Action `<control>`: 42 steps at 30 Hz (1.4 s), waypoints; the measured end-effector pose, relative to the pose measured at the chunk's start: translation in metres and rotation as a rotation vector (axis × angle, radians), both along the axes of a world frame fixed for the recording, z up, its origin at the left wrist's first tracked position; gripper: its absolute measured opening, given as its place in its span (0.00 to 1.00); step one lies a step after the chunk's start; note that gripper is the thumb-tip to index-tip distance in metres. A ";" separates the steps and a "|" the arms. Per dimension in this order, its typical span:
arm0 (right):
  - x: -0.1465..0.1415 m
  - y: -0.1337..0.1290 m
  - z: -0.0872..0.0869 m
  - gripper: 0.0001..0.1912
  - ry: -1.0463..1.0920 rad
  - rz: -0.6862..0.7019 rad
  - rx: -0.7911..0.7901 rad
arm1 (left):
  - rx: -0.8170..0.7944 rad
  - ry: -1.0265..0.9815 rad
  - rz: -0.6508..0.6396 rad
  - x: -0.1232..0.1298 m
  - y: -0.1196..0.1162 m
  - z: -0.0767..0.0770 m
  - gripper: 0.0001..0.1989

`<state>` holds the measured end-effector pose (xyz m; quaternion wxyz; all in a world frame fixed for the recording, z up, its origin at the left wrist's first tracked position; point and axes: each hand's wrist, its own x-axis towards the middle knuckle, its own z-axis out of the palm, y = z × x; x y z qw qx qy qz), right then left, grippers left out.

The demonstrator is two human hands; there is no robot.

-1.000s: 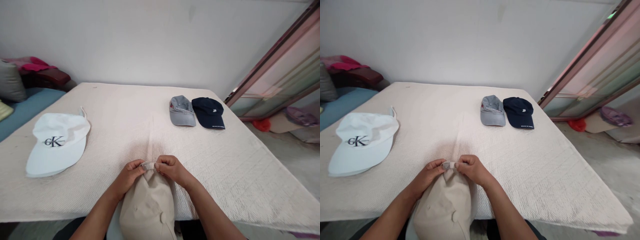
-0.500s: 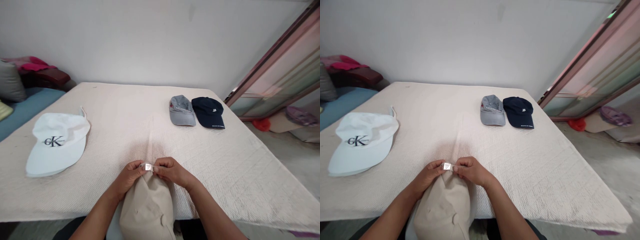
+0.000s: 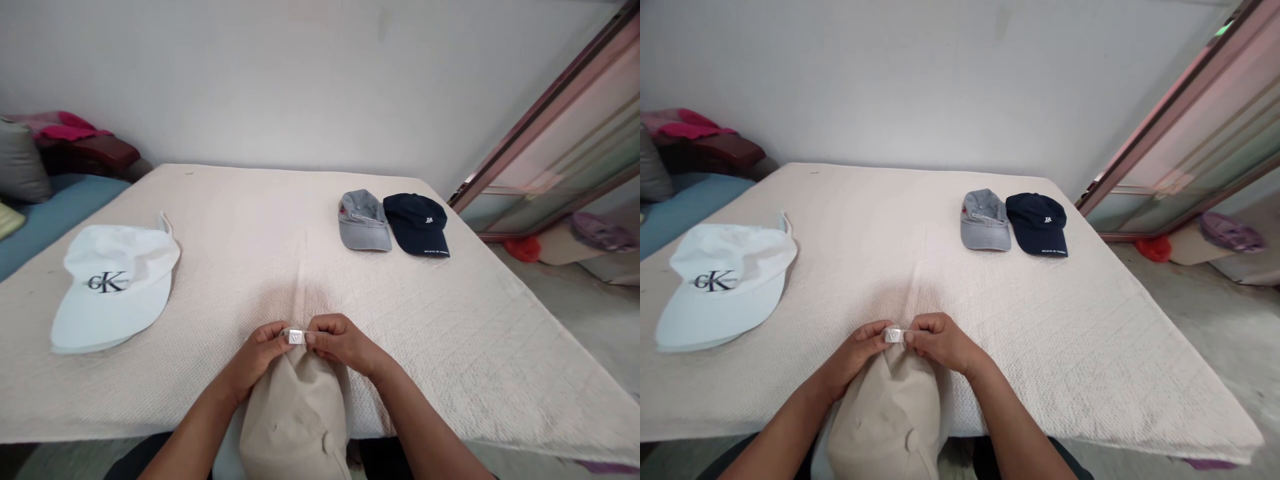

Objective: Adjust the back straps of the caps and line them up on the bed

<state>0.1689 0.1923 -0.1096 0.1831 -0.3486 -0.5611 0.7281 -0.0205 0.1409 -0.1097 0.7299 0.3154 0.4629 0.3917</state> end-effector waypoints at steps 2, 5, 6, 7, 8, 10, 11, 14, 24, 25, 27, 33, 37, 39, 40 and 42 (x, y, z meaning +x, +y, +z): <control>-0.001 -0.001 -0.001 0.17 0.015 -0.028 0.000 | -0.001 -0.006 -0.004 0.001 0.000 0.000 0.09; -0.003 -0.002 -0.001 0.16 0.061 -0.058 -0.023 | -0.027 -0.020 0.009 0.001 -0.001 -0.001 0.09; -0.003 -0.002 0.000 0.16 0.072 -0.065 -0.038 | -0.040 -0.024 0.021 0.000 -0.001 -0.002 0.09; -0.003 -0.002 0.001 0.15 0.077 -0.072 -0.054 | -0.054 -0.024 0.039 0.000 -0.001 -0.003 0.09; -0.003 -0.002 0.002 0.15 0.078 -0.079 -0.068 | -0.068 -0.019 0.063 -0.001 -0.001 -0.004 0.09; -0.002 -0.002 0.003 0.14 0.086 -0.092 -0.087 | -0.090 -0.008 0.106 -0.002 -0.001 -0.005 0.09; -0.002 -0.003 0.002 0.14 0.098 -0.098 -0.096 | -0.093 -0.011 0.112 -0.002 -0.001 -0.005 0.09; -0.003 -0.004 0.000 0.13 0.132 -0.128 -0.126 | -0.072 -0.048 0.091 -0.002 -0.001 -0.005 0.09; -0.007 -0.004 -0.001 0.12 0.051 -0.159 -0.070 | -0.027 -0.036 0.086 0.000 0.000 -0.008 0.08; -0.006 -0.004 0.000 0.12 0.062 -0.136 -0.084 | -0.038 -0.038 0.096 0.000 0.000 -0.008 0.08; -0.004 -0.004 0.001 0.12 0.088 -0.115 -0.115 | -0.059 -0.045 0.115 0.000 -0.001 -0.008 0.08; -0.003 -0.005 -0.001 0.11 0.202 -0.143 -0.173 | -0.047 -0.061 0.096 -0.001 -0.003 -0.006 0.10; -0.004 -0.004 -0.002 0.10 0.201 -0.147 -0.192 | -0.027 -0.032 0.072 -0.001 -0.002 -0.006 0.11; -0.004 -0.004 -0.003 0.09 0.227 -0.143 -0.221 | -0.033 -0.045 0.084 0.000 -0.002 -0.008 0.09; -0.004 -0.004 -0.004 0.09 0.244 -0.138 -0.237 | -0.037 -0.049 0.090 0.000 -0.002 -0.008 0.09; -0.003 -0.004 -0.005 0.08 0.273 -0.132 -0.261 | -0.042 -0.052 0.095 0.000 -0.002 -0.009 0.08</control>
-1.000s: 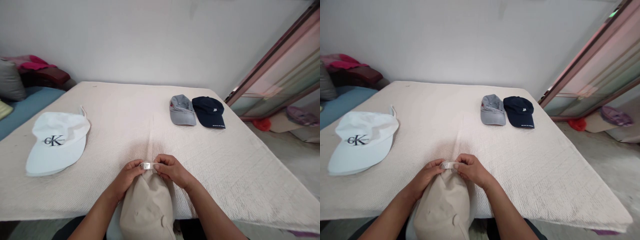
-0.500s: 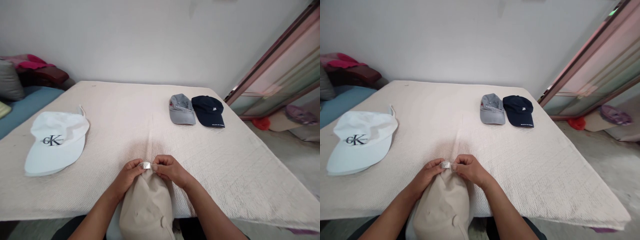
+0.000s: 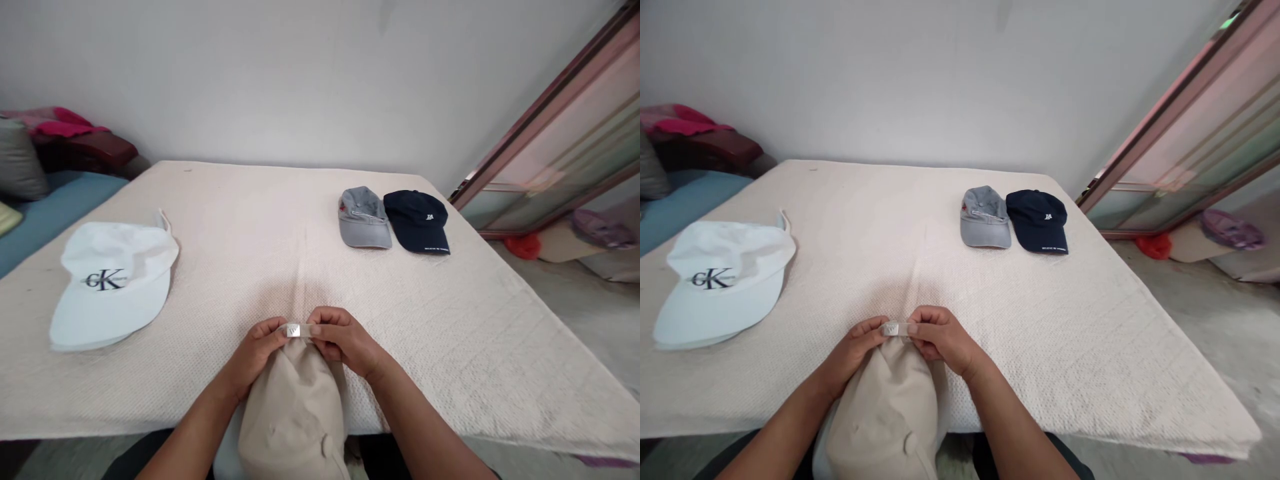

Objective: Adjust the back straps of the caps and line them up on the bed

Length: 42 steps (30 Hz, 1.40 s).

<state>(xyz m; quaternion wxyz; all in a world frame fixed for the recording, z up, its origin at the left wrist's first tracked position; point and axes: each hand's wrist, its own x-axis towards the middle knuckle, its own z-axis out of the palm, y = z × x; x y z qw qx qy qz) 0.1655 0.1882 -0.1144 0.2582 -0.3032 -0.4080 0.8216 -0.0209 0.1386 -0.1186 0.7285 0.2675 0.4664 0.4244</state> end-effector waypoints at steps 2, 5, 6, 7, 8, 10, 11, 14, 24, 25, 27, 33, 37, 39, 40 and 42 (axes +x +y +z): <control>0.000 0.000 0.001 0.08 0.001 0.001 0.008 | 0.004 0.004 0.002 0.000 0.000 0.000 0.08; 0.000 -0.001 0.004 0.09 -0.061 0.004 0.066 | 0.013 0.018 -0.010 0.001 -0.001 0.002 0.09; -0.001 -0.002 0.005 0.09 -0.087 0.007 0.084 | 0.014 0.022 -0.017 0.001 -0.001 0.003 0.09; -0.001 -0.002 0.006 0.10 -0.107 0.009 0.096 | 0.013 0.024 -0.023 0.001 -0.001 0.003 0.10; -0.002 -0.002 0.006 0.10 -0.121 0.007 0.102 | 0.009 0.023 -0.025 0.002 -0.001 0.003 0.10; -0.004 -0.003 0.006 0.10 -0.130 0.003 0.106 | -0.003 0.013 -0.020 0.002 -0.001 0.002 0.09; -0.004 -0.003 0.006 0.10 -0.125 0.000 0.105 | -0.010 0.008 -0.012 0.002 0.000 0.002 0.09; -0.003 -0.002 0.004 0.09 -0.084 0.004 0.085 | -0.026 0.001 0.011 0.001 0.001 0.002 0.07; 0.005 0.001 -0.002 0.07 0.011 -0.040 0.000 | -0.041 -0.051 0.002 -0.003 0.000 0.003 0.09; 0.005 0.001 -0.003 0.07 0.025 -0.038 0.010 | -0.037 -0.049 -0.019 -0.003 -0.001 0.002 0.08; 0.004 0.000 -0.002 0.09 0.051 -0.027 0.020 | -0.036 -0.040 -0.063 -0.003 -0.002 0.001 0.07; 0.007 -0.001 0.001 0.09 0.024 0.005 -0.015 | -0.065 -0.070 -0.011 -0.003 -0.004 0.000 0.07; 0.006 -0.001 0.004 0.11 -0.029 0.019 -0.028 | -0.058 0.027 0.016 -0.002 -0.004 0.000 0.07; 0.004 -0.002 0.005 0.11 -0.068 -0.002 -0.010 | -0.060 0.073 0.051 0.000 -0.004 0.001 0.07; 0.003 -0.002 0.005 0.11 -0.083 -0.010 -0.005 | -0.062 0.086 0.060 0.001 -0.004 0.001 0.07; 0.003 -0.003 0.005 0.11 -0.089 -0.010 -0.007 | -0.062 0.086 0.045 0.002 -0.005 0.003 0.08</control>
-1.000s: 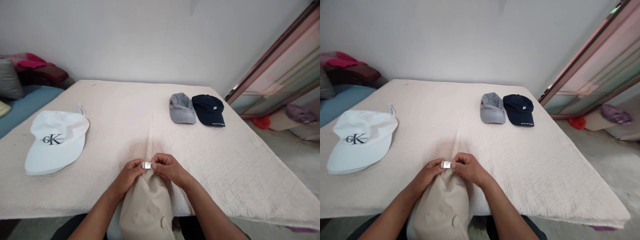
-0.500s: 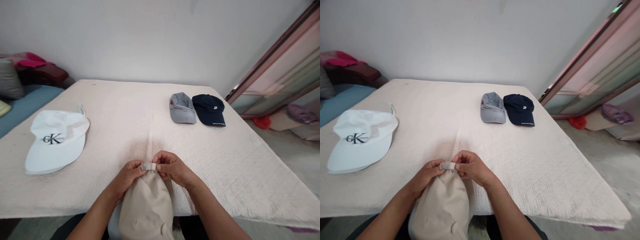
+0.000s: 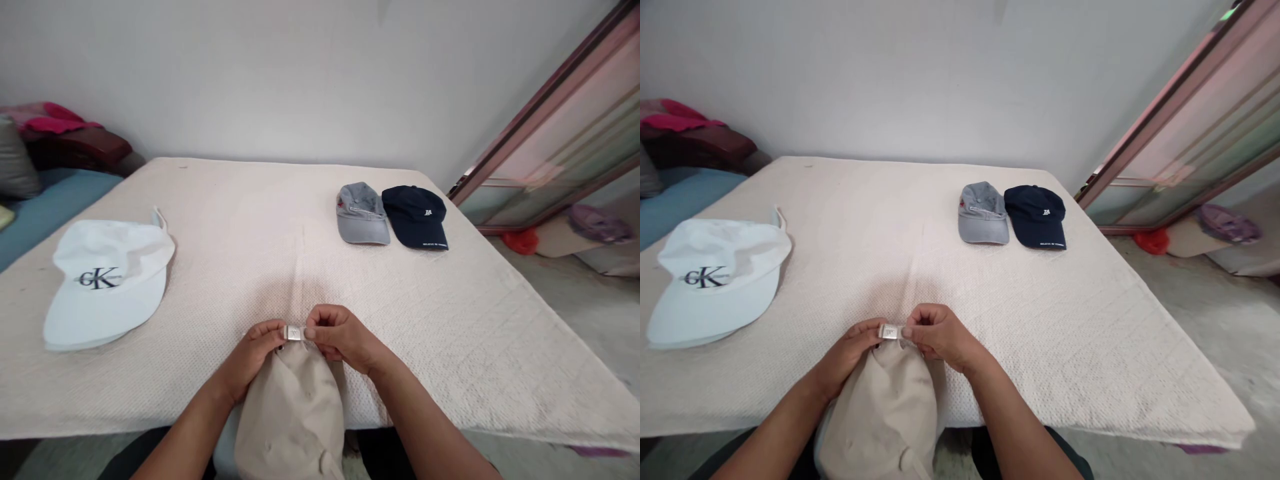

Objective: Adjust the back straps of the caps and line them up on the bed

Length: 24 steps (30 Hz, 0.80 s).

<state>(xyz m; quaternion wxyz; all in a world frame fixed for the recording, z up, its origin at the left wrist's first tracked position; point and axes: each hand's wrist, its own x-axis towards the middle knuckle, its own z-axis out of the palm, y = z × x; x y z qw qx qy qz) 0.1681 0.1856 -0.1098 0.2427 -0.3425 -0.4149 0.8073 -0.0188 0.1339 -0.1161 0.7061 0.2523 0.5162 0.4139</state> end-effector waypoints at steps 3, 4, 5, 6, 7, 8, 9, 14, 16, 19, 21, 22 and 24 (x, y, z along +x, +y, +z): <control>0.000 0.000 -0.001 0.12 0.000 0.025 -0.003 | 0.016 -0.038 -0.059 0.002 0.000 0.002 0.10; 0.001 0.000 -0.002 0.12 -0.004 0.039 -0.005 | 0.019 -0.046 -0.071 0.002 0.000 0.002 0.11; 0.001 0.000 -0.002 0.12 -0.006 0.056 -0.010 | 0.016 -0.049 -0.075 0.003 0.000 0.002 0.11; 0.002 0.000 -0.002 0.12 -0.002 0.073 -0.018 | 0.006 -0.049 -0.072 0.003 0.000 0.002 0.11; 0.002 0.000 -0.002 0.12 0.008 0.087 -0.028 | -0.006 -0.047 -0.066 0.003 0.000 0.002 0.11; 0.002 0.000 -0.002 0.12 0.020 0.095 -0.036 | -0.016 -0.047 -0.062 0.003 -0.001 0.002 0.11; 0.002 0.000 -0.001 0.12 0.031 0.098 -0.041 | -0.020 -0.051 -0.063 0.003 -0.001 0.003 0.11; 0.001 0.001 0.000 0.15 0.043 0.102 -0.016 | 0.012 -0.061 -0.109 0.004 0.000 0.004 0.12; 0.001 0.001 0.000 0.16 0.051 0.109 -0.010 | 0.002 -0.067 -0.089 0.004 0.000 0.004 0.10; 0.001 0.002 0.001 0.17 0.051 0.097 -0.020 | -0.046 -0.078 0.022 0.004 0.001 0.004 0.07; 0.002 0.002 0.001 0.16 0.038 0.098 -0.026 | -0.073 -0.077 0.091 0.002 0.001 0.004 0.09; 0.002 0.002 0.001 0.15 0.034 0.101 -0.025 | -0.079 -0.083 0.097 0.002 0.001 0.004 0.10; 0.003 0.001 0.000 0.14 0.024 0.106 -0.016 | -0.076 -0.131 0.046 0.000 0.001 0.004 0.12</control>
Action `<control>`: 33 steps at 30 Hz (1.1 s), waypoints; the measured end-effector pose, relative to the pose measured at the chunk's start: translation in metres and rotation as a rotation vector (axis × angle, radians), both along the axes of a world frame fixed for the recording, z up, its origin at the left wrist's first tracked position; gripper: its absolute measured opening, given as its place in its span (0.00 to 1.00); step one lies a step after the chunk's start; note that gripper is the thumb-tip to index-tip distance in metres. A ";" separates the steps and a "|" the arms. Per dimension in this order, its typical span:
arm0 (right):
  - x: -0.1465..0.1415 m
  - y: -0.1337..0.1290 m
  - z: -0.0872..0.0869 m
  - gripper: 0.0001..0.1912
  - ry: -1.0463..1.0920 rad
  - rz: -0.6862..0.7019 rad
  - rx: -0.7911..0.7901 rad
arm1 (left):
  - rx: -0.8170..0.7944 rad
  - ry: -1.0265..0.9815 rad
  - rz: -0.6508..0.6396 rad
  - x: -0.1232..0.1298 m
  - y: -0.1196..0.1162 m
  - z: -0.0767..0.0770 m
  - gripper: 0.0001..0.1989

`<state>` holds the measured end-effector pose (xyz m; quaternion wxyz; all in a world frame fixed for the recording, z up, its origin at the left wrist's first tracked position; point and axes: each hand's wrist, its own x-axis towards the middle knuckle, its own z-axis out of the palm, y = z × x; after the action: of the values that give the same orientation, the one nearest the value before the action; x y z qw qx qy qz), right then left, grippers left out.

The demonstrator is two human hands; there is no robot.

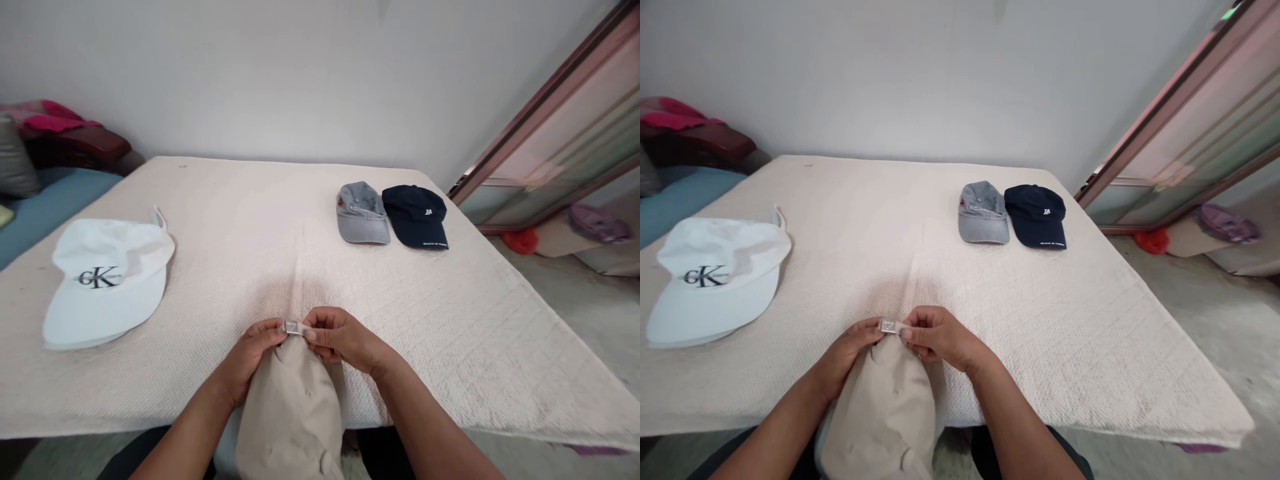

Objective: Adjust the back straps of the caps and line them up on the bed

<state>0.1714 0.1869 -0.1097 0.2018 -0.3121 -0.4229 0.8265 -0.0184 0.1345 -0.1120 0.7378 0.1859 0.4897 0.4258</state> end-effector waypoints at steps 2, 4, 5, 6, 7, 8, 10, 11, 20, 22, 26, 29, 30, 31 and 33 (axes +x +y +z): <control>0.002 0.000 -0.002 0.14 -0.025 -0.006 0.013 | 0.026 -0.059 -0.083 0.000 -0.001 0.000 0.11; 0.003 0.000 -0.003 0.14 -0.063 -0.016 0.028 | 0.054 -0.064 -0.139 0.000 -0.001 -0.001 0.10; 0.003 0.000 -0.004 0.14 -0.080 -0.017 0.037 | 0.065 -0.041 -0.150 0.001 -0.001 -0.001 0.09; 0.004 0.000 -0.003 0.14 -0.091 -0.016 0.048 | 0.074 -0.011 -0.156 0.001 -0.001 -0.002 0.09; 0.004 0.000 -0.003 0.14 -0.096 -0.013 0.059 | 0.081 0.019 -0.161 0.002 -0.002 -0.002 0.09; 0.004 0.000 -0.003 0.14 -0.098 -0.007 0.070 | 0.089 0.046 -0.165 0.002 -0.002 -0.003 0.09; 0.004 0.000 -0.002 0.14 -0.105 -0.002 0.080 | 0.106 0.086 -0.172 0.003 -0.002 -0.005 0.09; 0.003 0.001 -0.002 0.14 -0.120 -0.007 0.086 | 0.110 0.098 -0.175 0.003 -0.002 -0.006 0.09; -0.001 0.000 0.001 0.11 -0.306 -0.064 0.242 | 0.161 0.135 -0.246 0.006 -0.005 -0.005 0.12; -0.001 -0.001 0.002 0.11 -0.278 -0.043 0.208 | 0.185 0.213 -0.263 0.007 -0.005 -0.006 0.13; -0.001 0.000 0.002 0.10 -0.259 0.017 0.204 | 0.245 0.317 -0.315 0.007 -0.005 -0.007 0.11; -0.002 0.000 0.001 0.09 -0.288 0.024 0.247 | 0.267 0.362 -0.355 0.008 -0.004 -0.006 0.07; -0.002 0.000 0.000 0.09 -0.295 0.018 0.251 | 0.271 0.375 -0.356 0.008 -0.004 -0.006 0.06; -0.002 0.000 0.000 0.09 -0.295 0.016 0.248 | 0.276 0.384 -0.352 0.008 -0.004 -0.006 0.06; -0.002 0.000 0.001 0.09 -0.275 0.021 0.230 | 0.281 0.380 -0.343 0.008 -0.004 -0.006 0.06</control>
<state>0.1699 0.1870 -0.1091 0.1680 -0.3927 -0.5413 0.7243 -0.0103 0.1305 -0.1178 0.6612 0.4427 0.5168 0.3158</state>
